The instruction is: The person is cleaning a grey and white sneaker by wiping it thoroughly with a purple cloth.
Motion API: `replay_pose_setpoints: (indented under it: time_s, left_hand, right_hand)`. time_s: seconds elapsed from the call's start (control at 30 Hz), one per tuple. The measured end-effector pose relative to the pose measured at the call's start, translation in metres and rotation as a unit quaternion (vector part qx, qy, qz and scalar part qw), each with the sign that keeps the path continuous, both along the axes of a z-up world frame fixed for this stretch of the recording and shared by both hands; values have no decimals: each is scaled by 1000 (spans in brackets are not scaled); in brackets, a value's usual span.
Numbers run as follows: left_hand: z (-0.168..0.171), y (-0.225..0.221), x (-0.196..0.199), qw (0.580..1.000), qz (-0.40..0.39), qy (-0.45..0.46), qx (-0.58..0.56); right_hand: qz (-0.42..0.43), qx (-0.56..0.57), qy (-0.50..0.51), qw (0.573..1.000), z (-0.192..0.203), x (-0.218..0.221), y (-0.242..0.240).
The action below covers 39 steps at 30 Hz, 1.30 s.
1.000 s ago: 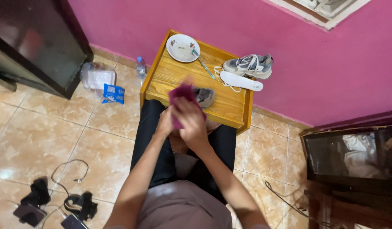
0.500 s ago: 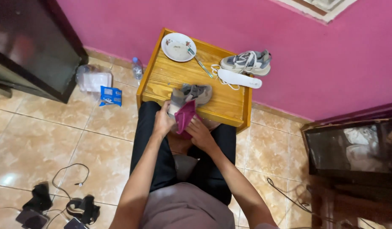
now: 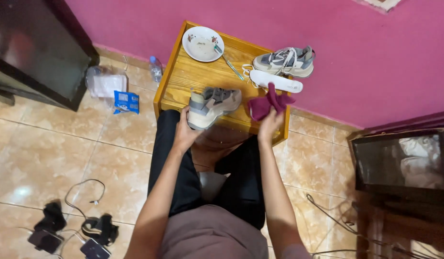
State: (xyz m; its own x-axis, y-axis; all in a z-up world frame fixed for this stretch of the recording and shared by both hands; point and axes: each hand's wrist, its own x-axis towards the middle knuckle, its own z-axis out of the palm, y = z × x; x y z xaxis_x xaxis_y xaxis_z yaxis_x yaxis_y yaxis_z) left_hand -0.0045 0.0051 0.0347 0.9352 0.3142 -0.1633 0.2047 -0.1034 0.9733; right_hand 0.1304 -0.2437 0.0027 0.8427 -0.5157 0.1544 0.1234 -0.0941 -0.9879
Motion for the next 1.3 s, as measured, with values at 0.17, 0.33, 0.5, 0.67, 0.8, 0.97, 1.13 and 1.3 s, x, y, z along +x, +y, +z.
replay_pose_setpoints:
  time_s: [0.17,0.33,0.5,0.67,0.8,0.97,1.13,1.3]
  left_hand:
    - [-2,0,1,1000,5,3,-18]
    - [-34,-2,6,999,26,20,-36]
    - [-25,-11,4,999,-18,-29,28]
    - [-18,-10,2,989,-63,-50,125]
    - [-24,-12,5,967,-76,-145,194]
    - [-11,-9,6,991,-65,-32,109]
    - [-4,-3,2,999,-36,-18,17]
    - [-11,5,3,997,3,-34,-67]
  right_hand:
    - [141,-151,100,973,2,2,53]
    - [188,-290,8,938,-25,-41,82]
    - [284,-341,54,895,-3,-113,106]
    - [326,-250,163,897,33,-155,106]
    - [363,-241,195,879,50,-168,99]
    - [394,-154,187,887,84,-180,84]
    - [133,143,219,956,33,-137,28]
    - [98,119,125,980,48,-64,6]
